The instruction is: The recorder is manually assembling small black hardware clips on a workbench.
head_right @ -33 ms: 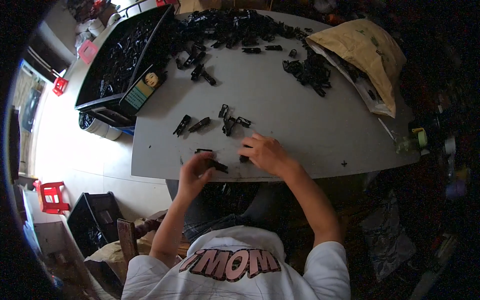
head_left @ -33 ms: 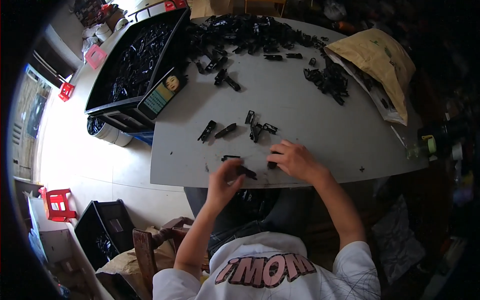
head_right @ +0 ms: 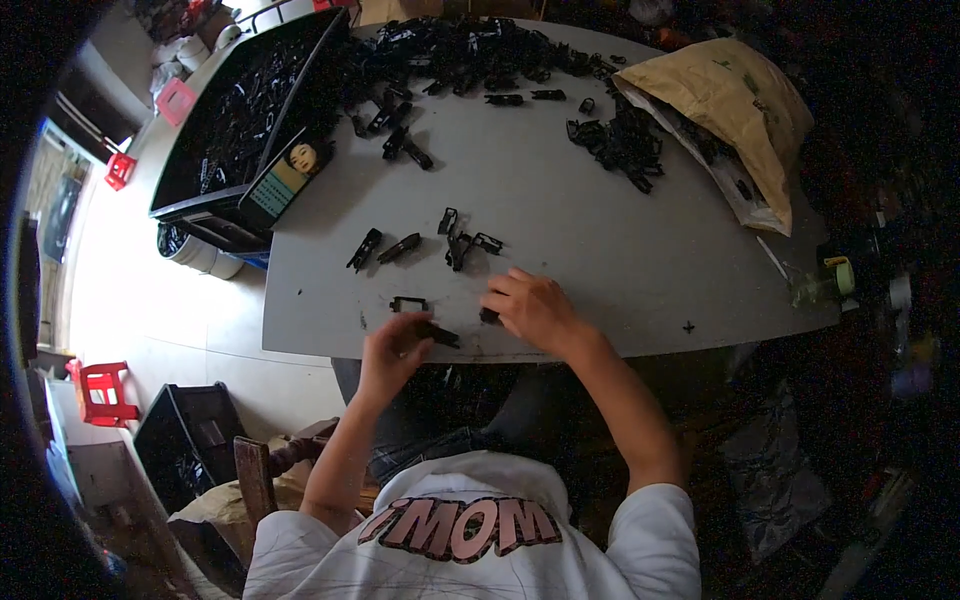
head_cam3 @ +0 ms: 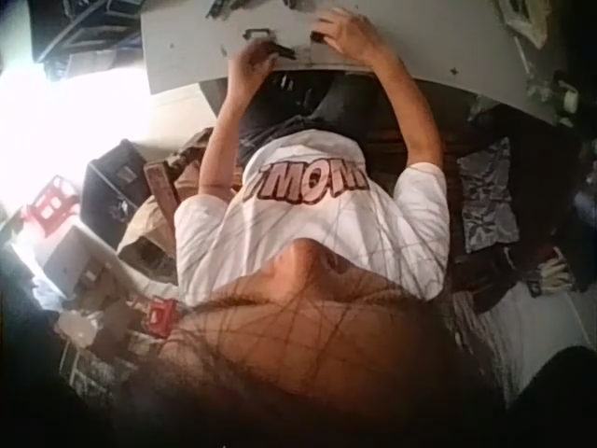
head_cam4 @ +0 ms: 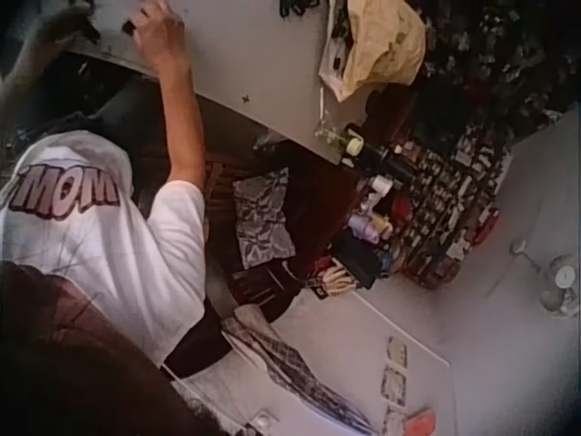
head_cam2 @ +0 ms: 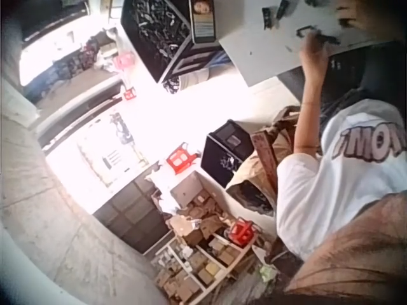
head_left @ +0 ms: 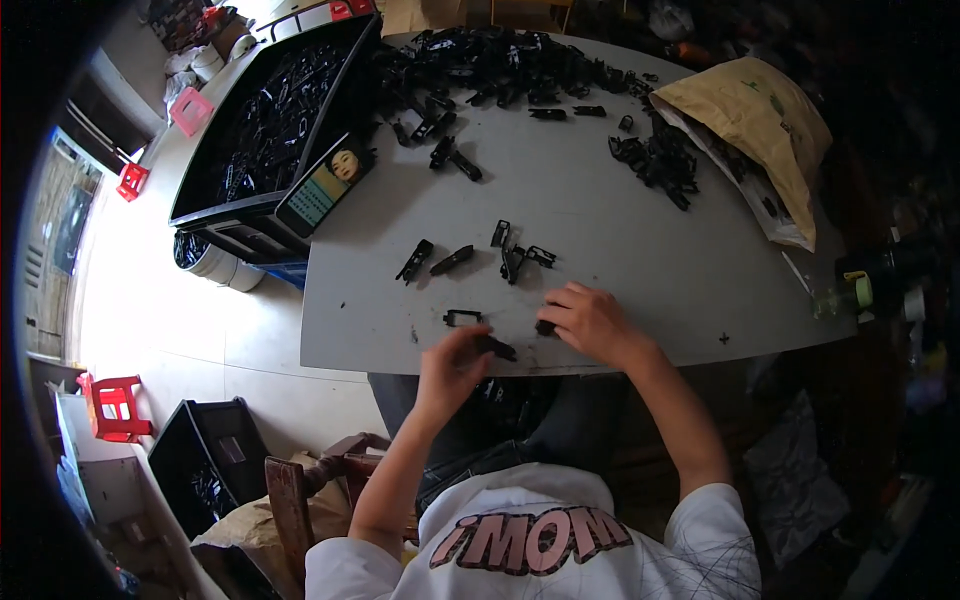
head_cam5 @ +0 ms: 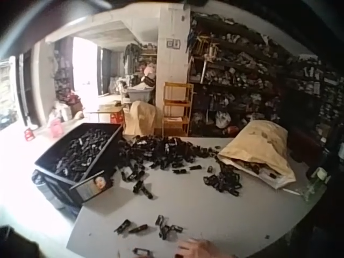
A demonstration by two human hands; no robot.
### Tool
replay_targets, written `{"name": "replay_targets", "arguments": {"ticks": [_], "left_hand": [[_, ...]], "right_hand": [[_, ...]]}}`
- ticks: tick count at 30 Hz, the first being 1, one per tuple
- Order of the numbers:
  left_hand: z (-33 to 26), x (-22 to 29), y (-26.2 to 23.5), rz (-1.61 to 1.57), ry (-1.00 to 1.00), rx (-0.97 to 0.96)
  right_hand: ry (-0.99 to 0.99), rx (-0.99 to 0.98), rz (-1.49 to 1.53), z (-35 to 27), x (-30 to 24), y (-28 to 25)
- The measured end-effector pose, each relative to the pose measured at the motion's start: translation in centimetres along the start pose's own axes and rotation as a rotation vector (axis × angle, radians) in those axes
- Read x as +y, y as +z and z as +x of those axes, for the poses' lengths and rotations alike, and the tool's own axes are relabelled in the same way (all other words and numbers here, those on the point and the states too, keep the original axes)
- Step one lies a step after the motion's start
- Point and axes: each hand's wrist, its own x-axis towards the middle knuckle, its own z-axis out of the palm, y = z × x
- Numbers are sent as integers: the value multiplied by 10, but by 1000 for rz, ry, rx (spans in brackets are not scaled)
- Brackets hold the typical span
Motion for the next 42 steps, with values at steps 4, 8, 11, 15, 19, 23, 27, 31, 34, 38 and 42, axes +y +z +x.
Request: {"name": "replay_targets", "arguments": {"ticks": [4,8,11,15,19,23,27,31,34,38,42], "left_hand": [[-3,0,11,110,17,38],[0,4,14,116,70,48],[1,9,14,105,-56,-5],[-1,9,18,114,18,-17],[-5,-9,21,-34,-16,68],[-7,0,12,-121,-9,-35],[-14,-2,10,-436,-76,-81],[-16,6,10,-464,-113,114],[-14,-10,7,-199,83,100],[-15,-1,-3,-276,26,132],[7,5,-24,167,250,207]], "right_hand": [[205,128,129,-9,-15,11],[212,223,318,-2,-39,15],[189,215,309,3,-47,18],[159,179,191,5,-55,21],[98,282,177,3,-68,28],[496,255,798,-7,-60,31],[456,165,871,-3,-55,27],[346,530,243,33,-22,21],[435,547,81,54,4,24],[458,395,80,53,24,31],[531,553,384,25,11,34]]}}
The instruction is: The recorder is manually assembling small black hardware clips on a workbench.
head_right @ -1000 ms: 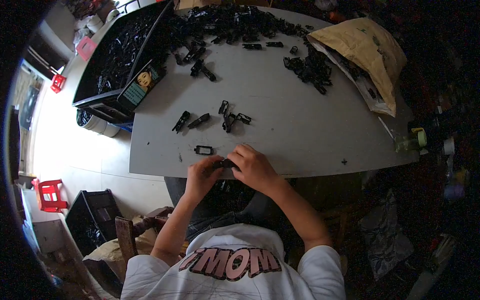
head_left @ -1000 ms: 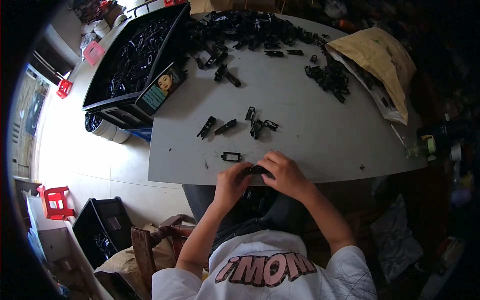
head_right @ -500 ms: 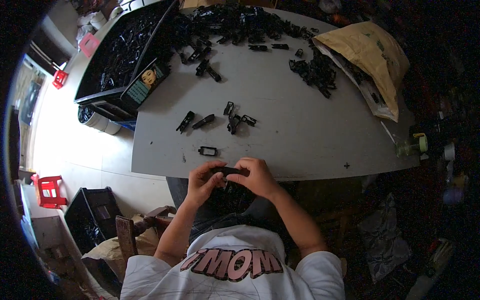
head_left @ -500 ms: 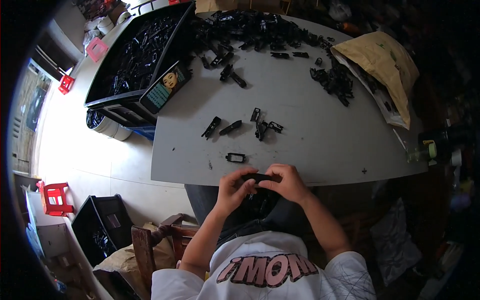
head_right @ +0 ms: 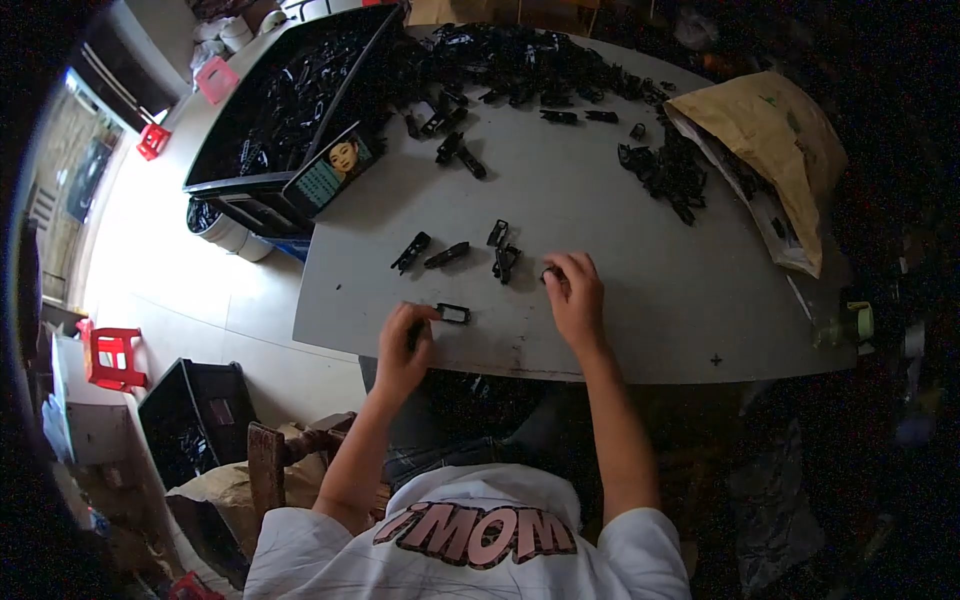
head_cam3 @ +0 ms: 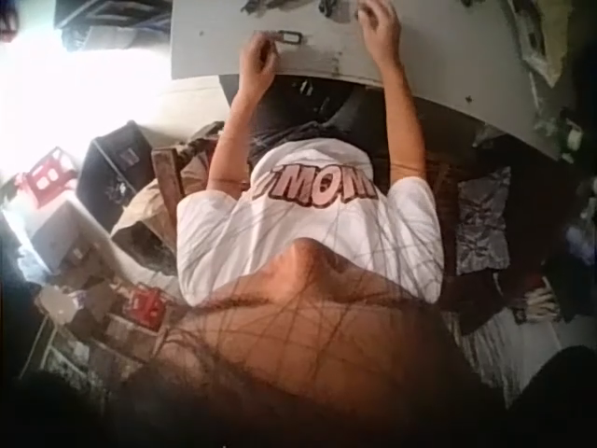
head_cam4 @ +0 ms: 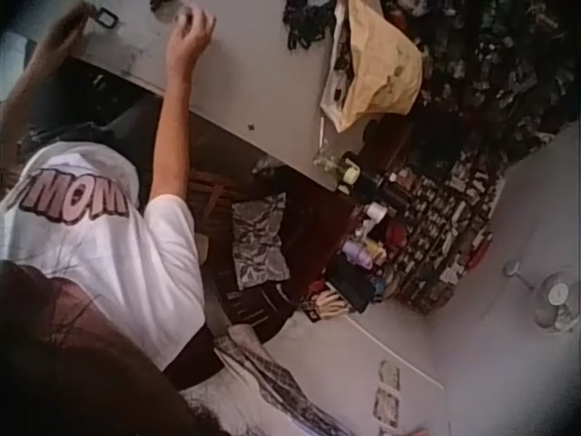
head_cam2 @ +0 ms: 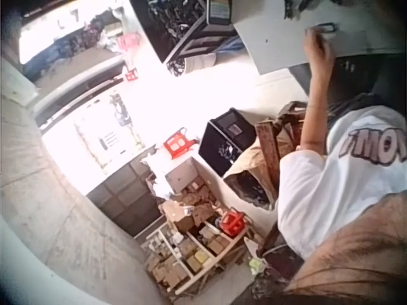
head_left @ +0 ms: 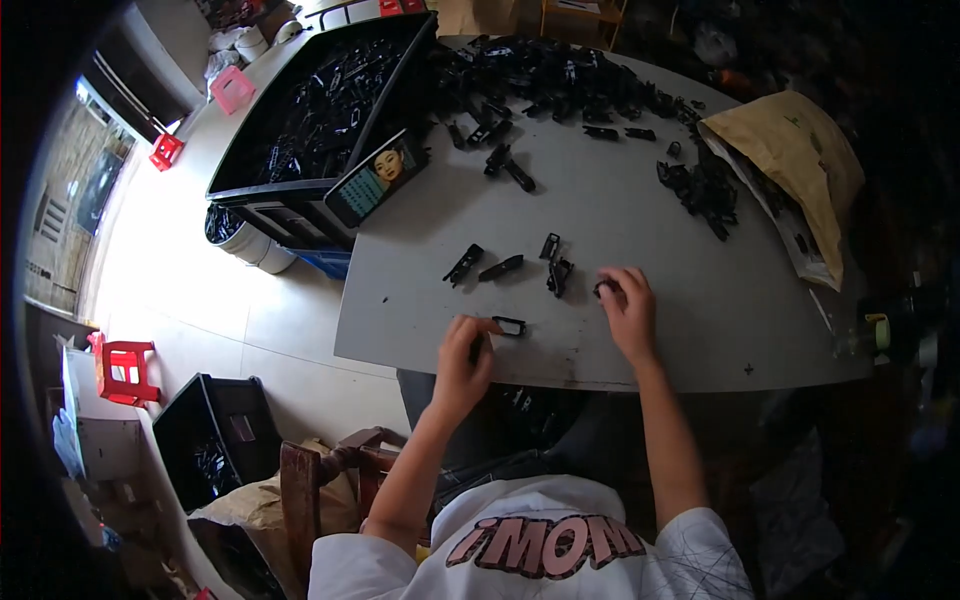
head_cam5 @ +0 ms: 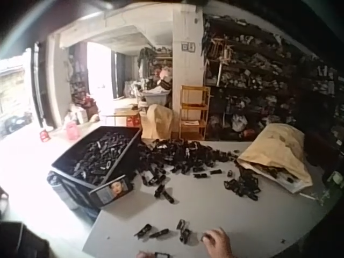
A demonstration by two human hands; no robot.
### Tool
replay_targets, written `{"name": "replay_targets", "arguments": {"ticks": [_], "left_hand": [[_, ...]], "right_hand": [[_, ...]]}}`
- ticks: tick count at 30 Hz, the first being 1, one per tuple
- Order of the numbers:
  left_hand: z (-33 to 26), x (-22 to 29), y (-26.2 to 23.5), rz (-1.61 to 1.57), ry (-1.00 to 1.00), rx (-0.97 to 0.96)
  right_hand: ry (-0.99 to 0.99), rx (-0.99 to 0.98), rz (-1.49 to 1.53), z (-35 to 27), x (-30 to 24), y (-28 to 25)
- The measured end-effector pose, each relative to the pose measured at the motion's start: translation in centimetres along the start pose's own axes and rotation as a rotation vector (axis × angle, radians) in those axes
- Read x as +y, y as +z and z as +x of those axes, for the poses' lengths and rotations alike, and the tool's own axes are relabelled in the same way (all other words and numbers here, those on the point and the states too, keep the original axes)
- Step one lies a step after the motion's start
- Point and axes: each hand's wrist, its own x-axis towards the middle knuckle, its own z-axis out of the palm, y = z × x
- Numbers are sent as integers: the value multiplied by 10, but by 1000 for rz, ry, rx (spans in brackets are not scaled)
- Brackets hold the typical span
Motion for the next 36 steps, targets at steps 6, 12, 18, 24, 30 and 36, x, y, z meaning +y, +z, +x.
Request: {"name": "replay_targets", "arguments": {"ticks": [6,12,18,24,30,36], "left_hand": [[20,-7,-23,136,-27,215],[24,-11,-32,175,-39,288],[50,-15,-23,301,8,269],[80,-17,-24,526,-75,77],[58,-23,-30,369,37,172],[16,-10,-6,-307,-228,-7]], "right_hand": [[-297,57,-172,-31,-11,-4],[-375,-86,-198,-26,-73,45],[-287,-226,-208,-29,-70,51],[48,151,-199,-30,-11,-14],[385,-204,-642,-24,-7,-39],[152,48,-556,-37,3,-47]]}}
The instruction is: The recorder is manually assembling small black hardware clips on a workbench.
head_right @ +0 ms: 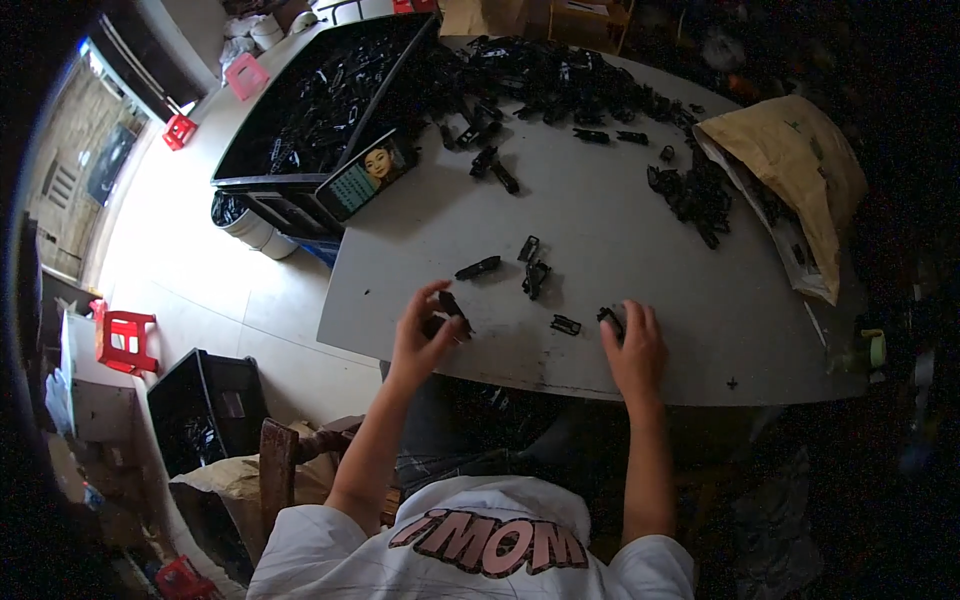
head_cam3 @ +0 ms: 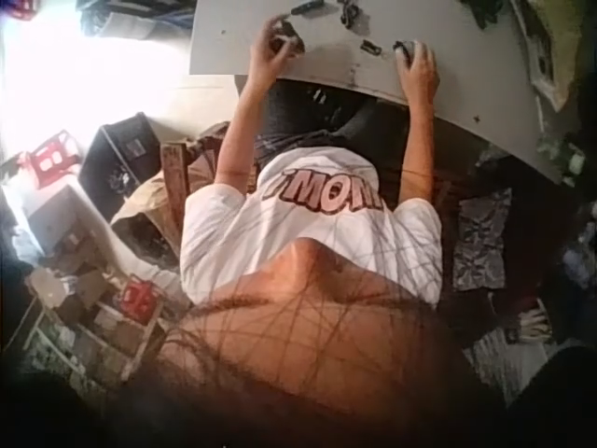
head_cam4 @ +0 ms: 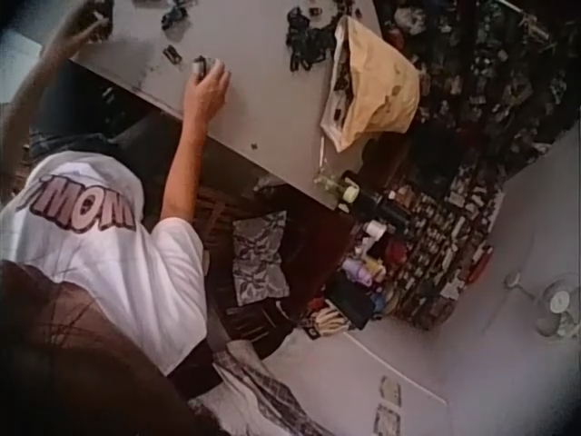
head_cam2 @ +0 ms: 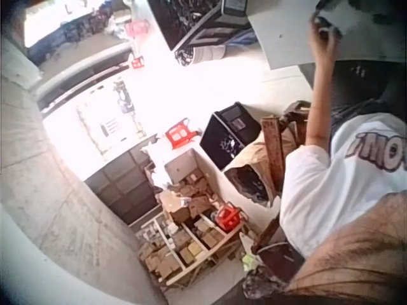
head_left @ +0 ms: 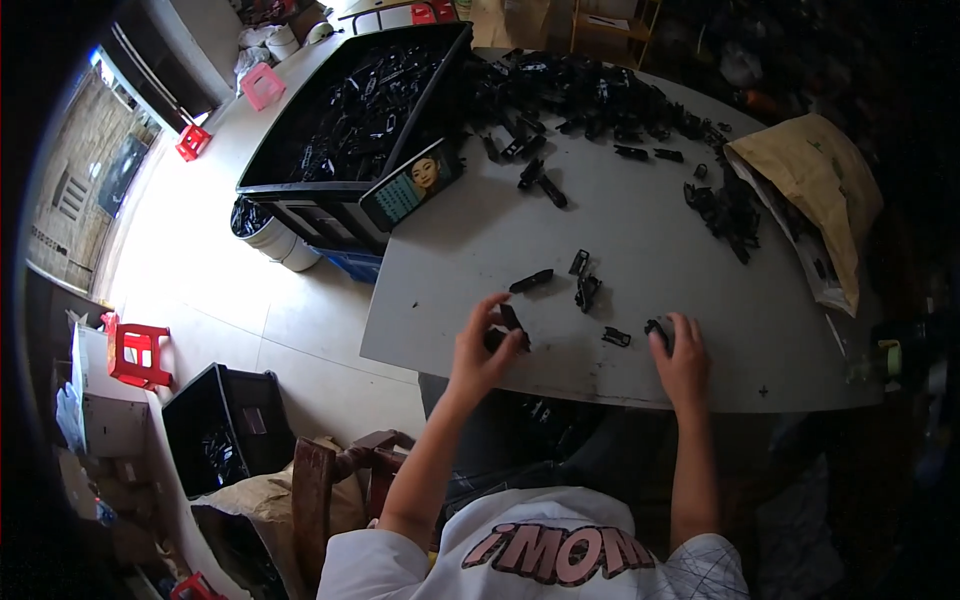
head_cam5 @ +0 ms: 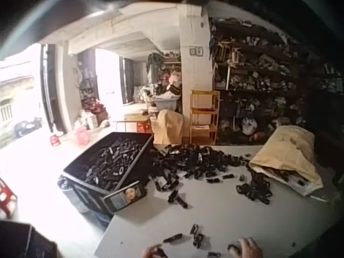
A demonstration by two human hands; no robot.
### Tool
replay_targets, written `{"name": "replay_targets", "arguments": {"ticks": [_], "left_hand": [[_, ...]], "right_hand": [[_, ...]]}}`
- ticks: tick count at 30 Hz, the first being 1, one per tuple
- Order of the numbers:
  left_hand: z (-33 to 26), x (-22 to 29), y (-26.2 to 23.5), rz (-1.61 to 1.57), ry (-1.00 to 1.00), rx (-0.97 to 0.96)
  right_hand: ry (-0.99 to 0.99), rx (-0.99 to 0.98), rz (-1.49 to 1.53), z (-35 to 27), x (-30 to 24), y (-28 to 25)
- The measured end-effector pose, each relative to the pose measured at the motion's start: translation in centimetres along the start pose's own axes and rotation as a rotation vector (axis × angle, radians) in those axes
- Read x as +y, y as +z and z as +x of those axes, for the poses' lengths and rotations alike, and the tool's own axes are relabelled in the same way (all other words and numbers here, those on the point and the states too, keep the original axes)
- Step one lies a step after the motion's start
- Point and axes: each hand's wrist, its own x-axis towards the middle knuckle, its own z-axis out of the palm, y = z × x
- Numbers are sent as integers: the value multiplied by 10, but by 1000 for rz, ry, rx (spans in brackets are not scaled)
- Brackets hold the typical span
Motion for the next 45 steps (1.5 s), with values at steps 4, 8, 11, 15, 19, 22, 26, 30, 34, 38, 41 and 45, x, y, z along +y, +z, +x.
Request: {"name": "replay_targets", "arguments": {"ticks": [4,8,11,15,19,22,26,30,34,38,41,45], "left_hand": [[-11,-11,14,-34,-51,-71],[-13,-1,20,143,-73,-120],[-13,-8,19,168,-31,-108],[-16,-9,23,120,-29,-144],[-16,-8,24,225,-3,-167],[-17,-8,26,270,9,-161],[-15,-6,25,285,32,-158],[-13,-7,23,262,19,-170],[-14,-8,22,263,21,-160],[-13,-6,21,276,-22,-204],[-12,-10,26,326,79,-212],[-14,-13,26,223,37,-173]], "right_hand": [[-95,-89,223,-1,-9,2],[-226,-140,348,0,-32,-4],[-302,-131,302,1,-40,-4],[-369,-142,189,1,-38,4],[-319,-156,165,1,-40,14],[-307,-210,242,2,-45,18],[-424,-291,449,-6,-75,11],[-446,-312,470,-11,-83,21],[-455,-348,454,-10,-83,14],[-495,-356,391,-10,-86,9],[-558,-326,317,-16,-89,14],[-444,-308,549,-19,-90,14]]}}
